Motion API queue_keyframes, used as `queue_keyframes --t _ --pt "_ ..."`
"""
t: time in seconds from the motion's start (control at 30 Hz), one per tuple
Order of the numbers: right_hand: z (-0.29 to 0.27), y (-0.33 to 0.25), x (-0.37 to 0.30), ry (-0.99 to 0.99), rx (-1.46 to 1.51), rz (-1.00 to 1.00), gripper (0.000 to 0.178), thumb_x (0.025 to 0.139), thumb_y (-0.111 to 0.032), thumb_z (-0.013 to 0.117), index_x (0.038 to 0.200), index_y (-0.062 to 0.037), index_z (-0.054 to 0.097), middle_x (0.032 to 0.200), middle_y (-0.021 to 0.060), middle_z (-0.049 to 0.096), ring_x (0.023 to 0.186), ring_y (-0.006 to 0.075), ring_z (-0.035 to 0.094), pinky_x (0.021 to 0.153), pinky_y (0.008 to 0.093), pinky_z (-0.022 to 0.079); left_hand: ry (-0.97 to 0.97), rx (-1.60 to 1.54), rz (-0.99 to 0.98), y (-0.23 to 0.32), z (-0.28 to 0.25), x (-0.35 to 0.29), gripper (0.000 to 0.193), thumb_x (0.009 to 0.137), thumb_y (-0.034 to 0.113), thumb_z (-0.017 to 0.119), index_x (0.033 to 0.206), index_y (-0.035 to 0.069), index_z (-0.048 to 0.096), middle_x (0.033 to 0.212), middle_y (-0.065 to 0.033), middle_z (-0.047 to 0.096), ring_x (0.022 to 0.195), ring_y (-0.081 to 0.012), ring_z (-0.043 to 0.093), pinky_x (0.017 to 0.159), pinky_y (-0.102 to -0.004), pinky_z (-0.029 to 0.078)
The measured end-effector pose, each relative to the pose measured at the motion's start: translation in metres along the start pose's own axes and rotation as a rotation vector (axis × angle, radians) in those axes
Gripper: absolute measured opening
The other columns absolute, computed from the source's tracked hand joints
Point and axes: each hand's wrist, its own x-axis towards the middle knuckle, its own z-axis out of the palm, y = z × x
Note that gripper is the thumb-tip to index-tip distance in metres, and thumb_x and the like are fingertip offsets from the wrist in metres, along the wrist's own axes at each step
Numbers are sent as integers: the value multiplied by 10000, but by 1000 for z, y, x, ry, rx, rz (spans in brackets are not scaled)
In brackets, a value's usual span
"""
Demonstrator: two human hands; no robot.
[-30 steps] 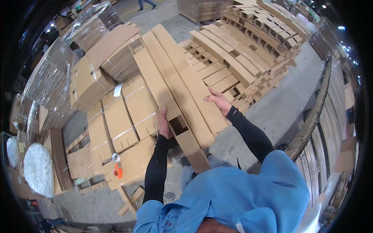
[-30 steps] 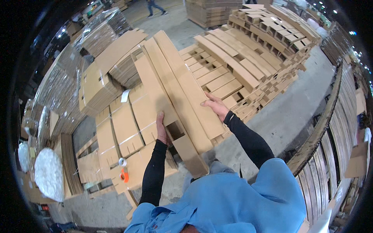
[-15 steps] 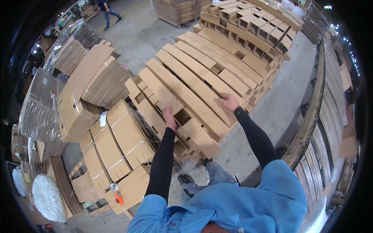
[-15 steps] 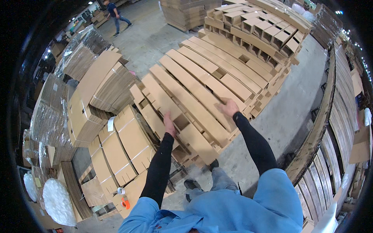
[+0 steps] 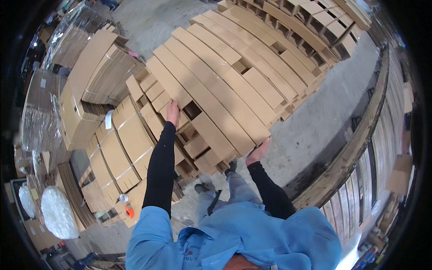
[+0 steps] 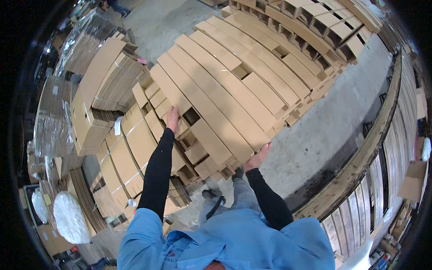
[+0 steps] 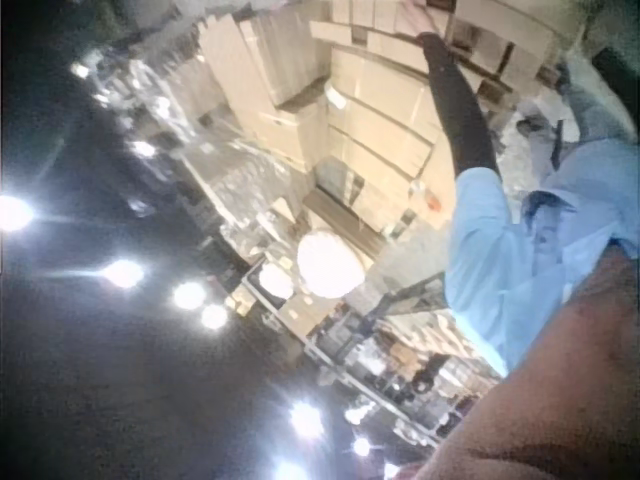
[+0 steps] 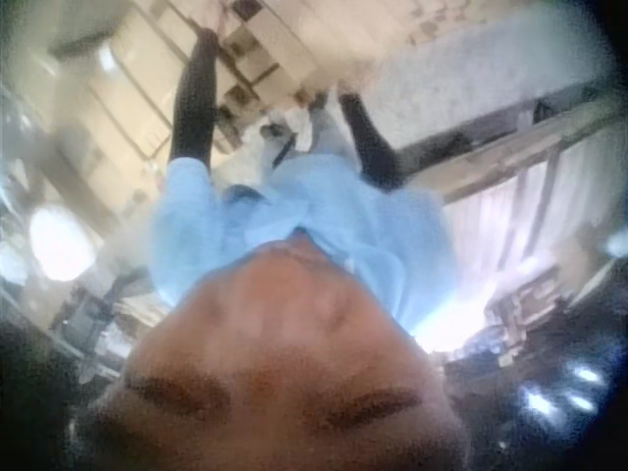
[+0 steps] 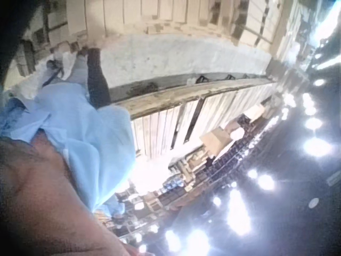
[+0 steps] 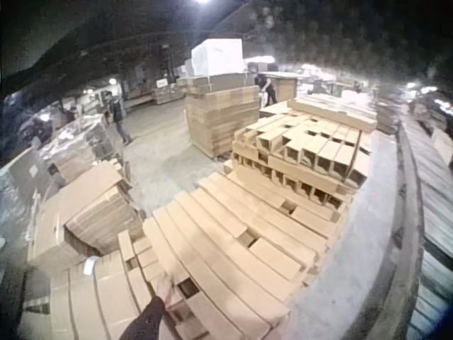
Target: The person repeatedly picks up flat cardboard pieces from a wooden pallet and stacks them onto a growing pile. The person handles the cardboard by hand, moving between the pallet and the stack throughout the clip.
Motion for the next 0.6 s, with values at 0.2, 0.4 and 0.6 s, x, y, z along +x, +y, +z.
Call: queue_keyframes --t 0.2,0.4,0.6 --pt "43 -22 -18 -177 229 129 619 1025 -532 317 1461 -97 380 1441 79 465 1286 259 474 1079 391 383 197 -51 80 -27 4 13 579 1004 288 506 1409 -94 348 1318 -174 531 1172 -244 505 1020 -339 394" --pt "48 -33 -26 -207 268 174 634 1013 -547 325 1458 -98 384 1455 67 448 1280 263 478 1069 402 394 228 -147 239 -39 41 -18 677 991 259 538 1475 -105 237 1449 -208 443 1333 -252 428 1121 -322 311" --pt "-4 -21 1 -315 -141 178 707 975 -601 382 1491 -121 336 1480 72 417 1372 224 355 1097 495 301 188 -89 94 -50 18 -98 607 955 307 616 1386 -65 404 1305 -168 574 1196 -230 545 1034 -344 421"
